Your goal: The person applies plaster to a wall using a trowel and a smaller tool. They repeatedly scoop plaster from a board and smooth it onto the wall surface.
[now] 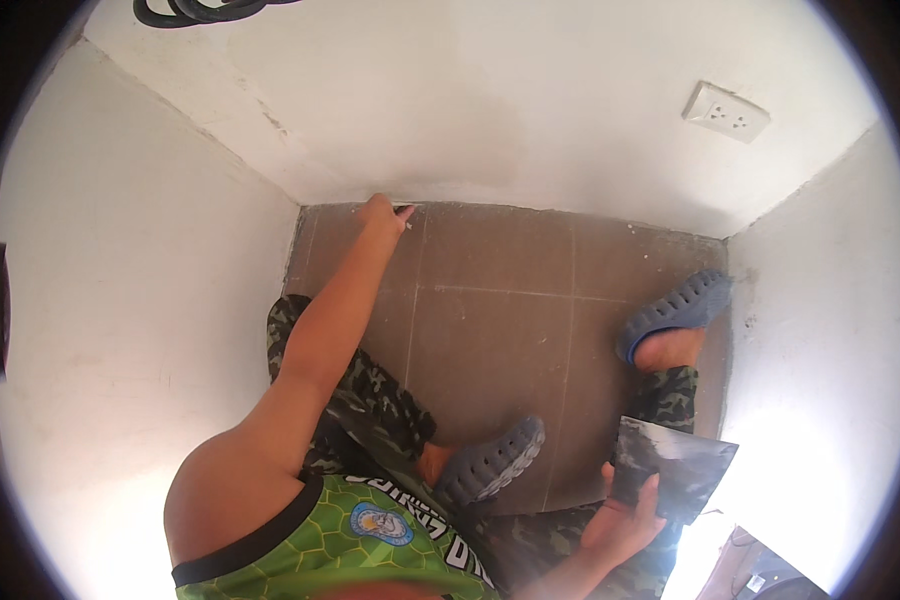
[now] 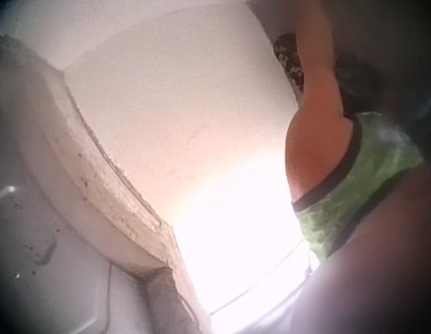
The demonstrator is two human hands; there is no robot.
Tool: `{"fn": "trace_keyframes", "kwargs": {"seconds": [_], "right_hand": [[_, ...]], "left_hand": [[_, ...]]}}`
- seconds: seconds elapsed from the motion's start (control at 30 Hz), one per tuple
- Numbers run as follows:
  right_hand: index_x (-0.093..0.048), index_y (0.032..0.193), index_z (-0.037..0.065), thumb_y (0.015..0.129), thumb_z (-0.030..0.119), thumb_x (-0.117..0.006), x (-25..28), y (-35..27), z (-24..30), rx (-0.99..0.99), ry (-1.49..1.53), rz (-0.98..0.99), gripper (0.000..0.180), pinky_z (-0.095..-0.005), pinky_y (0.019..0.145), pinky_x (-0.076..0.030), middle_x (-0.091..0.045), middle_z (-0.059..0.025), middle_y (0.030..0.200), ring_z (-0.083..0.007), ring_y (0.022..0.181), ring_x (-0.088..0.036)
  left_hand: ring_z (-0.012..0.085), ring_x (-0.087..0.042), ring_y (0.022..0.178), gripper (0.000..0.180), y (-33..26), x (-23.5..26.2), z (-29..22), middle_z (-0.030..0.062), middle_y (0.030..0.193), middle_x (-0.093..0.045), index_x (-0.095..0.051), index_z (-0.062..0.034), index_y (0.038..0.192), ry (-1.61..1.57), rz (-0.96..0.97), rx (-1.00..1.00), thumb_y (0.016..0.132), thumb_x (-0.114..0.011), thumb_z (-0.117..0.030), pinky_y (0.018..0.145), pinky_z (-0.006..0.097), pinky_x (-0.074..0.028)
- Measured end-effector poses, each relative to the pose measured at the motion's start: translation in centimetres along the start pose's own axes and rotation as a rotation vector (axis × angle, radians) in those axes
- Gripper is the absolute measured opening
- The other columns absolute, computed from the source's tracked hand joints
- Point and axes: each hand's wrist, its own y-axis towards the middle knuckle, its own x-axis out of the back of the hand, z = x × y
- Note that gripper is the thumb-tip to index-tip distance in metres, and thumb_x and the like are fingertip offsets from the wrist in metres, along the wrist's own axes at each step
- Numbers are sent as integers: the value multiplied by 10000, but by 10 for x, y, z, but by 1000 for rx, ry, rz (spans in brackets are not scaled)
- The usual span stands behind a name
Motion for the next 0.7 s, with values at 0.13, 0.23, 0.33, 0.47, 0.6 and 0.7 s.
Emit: {"fn": "trace_keyframes", "kwargs": {"seconds": [0.13, 0.23, 0.33, 0.47, 0.6, 0.7], "right_hand": [[-598, 1265, -20, 1013, 129, -603, 0, 0, -2, 10, -8, -53, 293, -459, 769, -650, -666, -143, 1196, -237, 1001, -701], [-600, 1269, -7, 1012, 122, -601, 2, 1, -1, -13, 14, -51, 288, -456, 768, -651, -670, -136, 1192, -236, 990, -704], [-597, 1277, 6, 1014, 116, -596, 5, 6, 2, -33, 32, -40, 285, -452, 765, -649, -671, -127, 1196, -229, 996, -703], [-595, 1255, -40, 980, 167, -658, 6, 10, 6, -32, 27, -61, 351, -435, 740, -622, -657, -150, 1155, -260, 973, -677], [-577, 1289, -29, 980, 175, -652, 4, 12, 9, -59, 18, -95, 378, -443, 748, -618, -646, -147, 1183, -258, 999, -669], [-576, 1296, -16, 994, 157, -629, 6, 16, 10, -50, 45, -82, 352, -451, 759, -627, -646, -140, 1204, -249, 1015, -672]], "left_hand": [[339, -641, 1052, 334, -20, -38, 22, 196, 1205, -611, -561, 31, 1290, -34, 171, -35, 961, -569, -25, 936, 499, -606], [292, -657, 1025, 286, 5, -17, 37, 164, 1040, -681, -611, 27, 1231, -213, 37, -75, 958, -576, -55, 787, 434, -597], [352, -606, 1150, 480, 67, 36, 19, 232, 1273, -587, -432, 88, 1425, 138, 147, -461, 967, -486, -44, 900, 463, -558], [340, -681, 921, 438, 129, 48, 4, 211, 1092, -663, -489, 113, 1357, 356, -43, -912, 933, -481, 5, 863, 432, -533], [321, -636, 1111, 430, 110, 9, 55, 223, 1249, -641, -528, 108, 1340, 173, -4, -931, 911, -505, 85, 1015, 392, -478], [316, -607, 1198, 440, 49, -38, 131, 217, 1310, -604, -494, 100, 1386, 118, 114, -982, 947, -511, 69, 1066, 388, -450]]}}
